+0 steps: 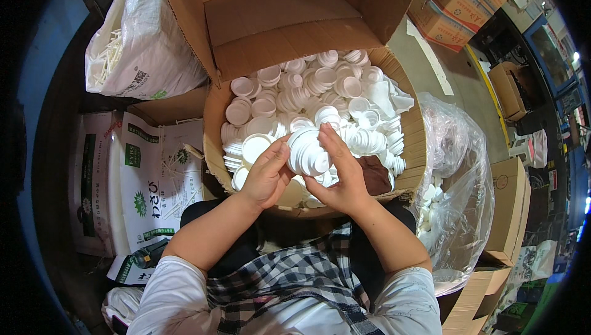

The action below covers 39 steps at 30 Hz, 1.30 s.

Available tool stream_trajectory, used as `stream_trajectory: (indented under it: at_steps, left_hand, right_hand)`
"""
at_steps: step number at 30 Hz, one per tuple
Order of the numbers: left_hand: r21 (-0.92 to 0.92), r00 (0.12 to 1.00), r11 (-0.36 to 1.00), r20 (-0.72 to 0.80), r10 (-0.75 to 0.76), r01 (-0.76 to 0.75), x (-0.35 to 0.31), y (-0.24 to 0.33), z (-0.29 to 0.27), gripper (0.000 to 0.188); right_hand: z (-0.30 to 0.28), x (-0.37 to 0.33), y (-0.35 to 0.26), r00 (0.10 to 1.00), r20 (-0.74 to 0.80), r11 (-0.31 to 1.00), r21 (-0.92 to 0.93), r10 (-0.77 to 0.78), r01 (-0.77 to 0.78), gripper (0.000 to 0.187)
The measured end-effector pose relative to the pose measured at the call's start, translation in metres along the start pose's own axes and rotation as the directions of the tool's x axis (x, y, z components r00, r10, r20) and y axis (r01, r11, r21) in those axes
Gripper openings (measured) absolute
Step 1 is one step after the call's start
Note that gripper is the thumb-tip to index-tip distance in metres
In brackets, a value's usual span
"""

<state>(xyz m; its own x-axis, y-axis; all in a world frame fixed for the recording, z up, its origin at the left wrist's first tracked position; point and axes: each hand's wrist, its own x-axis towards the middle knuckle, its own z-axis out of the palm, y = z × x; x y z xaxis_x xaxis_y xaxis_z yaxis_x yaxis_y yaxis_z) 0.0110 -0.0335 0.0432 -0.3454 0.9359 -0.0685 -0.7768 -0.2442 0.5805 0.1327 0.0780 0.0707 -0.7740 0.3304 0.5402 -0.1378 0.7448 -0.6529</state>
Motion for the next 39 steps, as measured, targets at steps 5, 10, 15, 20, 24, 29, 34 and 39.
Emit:
stream_trajectory:
  at_steps: [5, 10, 15, 20, 24, 29, 34, 39]
  left_hand:
    - [0.040, 1.000, 0.999, 0.013, 0.013, -0.013, 0.000, 0.001, 0.002, 0.040]
    - [0.044, 1.000, 0.999, 0.016, 0.021, -0.021, -0.001, 0.003, 0.004, 0.040]
    - [0.247, 0.991, 0.960, 0.049, 0.125, -0.133, 0.000, -0.001, -0.002, 0.044]
    - [0.229, 0.988, 0.961, 0.042, 0.149, -0.155, 0.002, -0.001, -0.002, 0.046]
    - [0.169, 0.989, 0.975, 0.061, 0.134, -0.143, 0.003, -0.003, -0.004, 0.046]
    - [0.167, 0.992, 0.980, 0.072, 0.101, -0.112, 0.003, -0.001, -0.005, 0.049]
    - [0.131, 0.990, 0.987, 0.117, 0.075, -0.091, 0.001, -0.003, -0.008, 0.050]
    - [0.354, 0.970, 0.904, 0.112, 0.214, -0.241, 0.002, -0.011, -0.005, 0.050]
  right_hand:
    - [-0.001, -0.001, 0.002, 1.000, -0.007, 1.000, 0.010, -0.010, 0.010, 0.072]
    - [-0.001, -0.001, 0.002, 1.000, 0.010, 1.000, -0.008, 0.003, -0.003, 0.073]
    - [0.002, -0.001, 0.002, 0.999, 0.050, 1.000, -0.014, 0.011, -0.010, 0.076]
    - [0.001, -0.002, 0.009, 0.979, 0.065, 0.923, 0.327, 0.191, -0.201, 0.081]
    - [-0.007, 0.004, 0.010, 0.844, 0.221, 0.545, 0.678, 0.489, -0.493, 0.080]
    - [-0.007, 0.000, 0.011, 0.848, 0.228, 0.547, 0.678, 0.479, -0.491, 0.063]
    - [-0.009, 0.003, -0.001, 0.845, 0.193, 0.610, 0.614, 0.499, -0.501, 0.062]
    - [0.004, 0.001, 0.010, 0.886, 0.119, 0.552, 0.743, 0.449, -0.379, 0.066]
